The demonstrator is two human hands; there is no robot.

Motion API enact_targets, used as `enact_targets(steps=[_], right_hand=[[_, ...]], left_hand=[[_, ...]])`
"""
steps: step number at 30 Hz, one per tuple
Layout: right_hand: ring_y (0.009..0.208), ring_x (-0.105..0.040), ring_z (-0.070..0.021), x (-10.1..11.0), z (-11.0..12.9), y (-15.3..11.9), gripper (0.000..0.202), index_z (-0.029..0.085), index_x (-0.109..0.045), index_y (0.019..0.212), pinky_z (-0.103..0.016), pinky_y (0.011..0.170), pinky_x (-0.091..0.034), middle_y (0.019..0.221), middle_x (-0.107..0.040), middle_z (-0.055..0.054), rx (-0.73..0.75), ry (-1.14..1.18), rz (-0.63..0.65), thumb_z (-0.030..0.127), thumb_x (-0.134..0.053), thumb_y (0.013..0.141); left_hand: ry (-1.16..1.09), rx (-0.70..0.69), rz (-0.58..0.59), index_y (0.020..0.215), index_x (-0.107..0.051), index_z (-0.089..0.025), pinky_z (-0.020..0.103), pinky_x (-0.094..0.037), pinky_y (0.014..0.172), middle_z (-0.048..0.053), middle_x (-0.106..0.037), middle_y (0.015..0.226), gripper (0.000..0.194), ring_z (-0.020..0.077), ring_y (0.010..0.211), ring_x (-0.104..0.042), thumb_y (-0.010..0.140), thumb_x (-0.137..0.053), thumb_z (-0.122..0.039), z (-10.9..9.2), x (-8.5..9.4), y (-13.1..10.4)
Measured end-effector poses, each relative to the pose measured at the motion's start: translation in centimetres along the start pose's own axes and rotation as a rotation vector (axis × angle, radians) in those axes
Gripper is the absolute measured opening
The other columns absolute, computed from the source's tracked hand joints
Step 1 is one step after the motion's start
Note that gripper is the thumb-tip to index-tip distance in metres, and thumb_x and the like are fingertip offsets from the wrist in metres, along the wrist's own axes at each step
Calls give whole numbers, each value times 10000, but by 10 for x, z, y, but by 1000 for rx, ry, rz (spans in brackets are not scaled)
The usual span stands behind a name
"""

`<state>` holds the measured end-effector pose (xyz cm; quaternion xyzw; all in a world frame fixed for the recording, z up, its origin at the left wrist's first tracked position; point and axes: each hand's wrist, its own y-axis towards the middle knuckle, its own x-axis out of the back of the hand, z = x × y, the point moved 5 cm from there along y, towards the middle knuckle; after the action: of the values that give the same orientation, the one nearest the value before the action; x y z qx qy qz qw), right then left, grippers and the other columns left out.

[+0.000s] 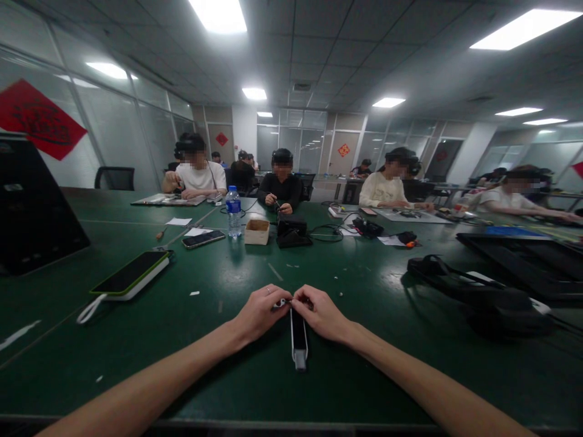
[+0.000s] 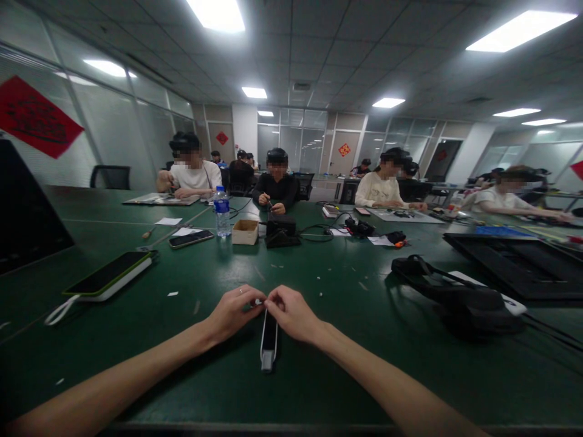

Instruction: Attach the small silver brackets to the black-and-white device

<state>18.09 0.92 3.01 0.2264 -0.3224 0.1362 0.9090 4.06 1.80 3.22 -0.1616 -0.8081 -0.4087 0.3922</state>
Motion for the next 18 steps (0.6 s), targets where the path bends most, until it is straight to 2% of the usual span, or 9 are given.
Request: enact_targets(steps=[5,8,11,15,18], right_hand=[[732,-530,-143,16,-1,2,157,167,-597,862,-272,658,-434,826,-584,-30,95,-159,22,294,-512,897],[784,-536,-161,32,-14,3,131,160,-607,860,-303,718,-437,851,-595,-45,133,-326,49,257,-523,885],[802,-542,-167,43,-31,3,113,157,-618,866,-313,736,-444,867,-611,-51,106,-393,97,241,-544,862],[813,-559,-161,40,-39,1,124,167,-635,884,-306,743,-454,886,-626,-43,83,-350,193,261,-562,848],[809,-561,-157,34,-38,1,139,172,-638,898,-298,730,-458,892,-623,-39,78,-309,207,281,-564,853]], left_hand=[[-34,115,39,890,-648,-176,239,-468,693,19,-644,800,109,135,714,-583,823,-578,-227,10,5,3],[-59,241,109,860,-652,-163,232,-445,641,7,-642,761,125,135,675,-570,798,-598,-257,22,9,3],[-93,334,173,847,-667,-172,235,-431,628,-7,-650,756,145,141,675,-565,785,-595,-282,31,10,3],[-134,372,236,854,-690,-186,243,-425,634,-7,-666,775,195,150,698,-572,792,-578,-334,33,6,2],[-159,379,243,861,-695,-180,245,-422,637,-2,-673,790,212,154,710,-577,792,-582,-346,32,3,3]])
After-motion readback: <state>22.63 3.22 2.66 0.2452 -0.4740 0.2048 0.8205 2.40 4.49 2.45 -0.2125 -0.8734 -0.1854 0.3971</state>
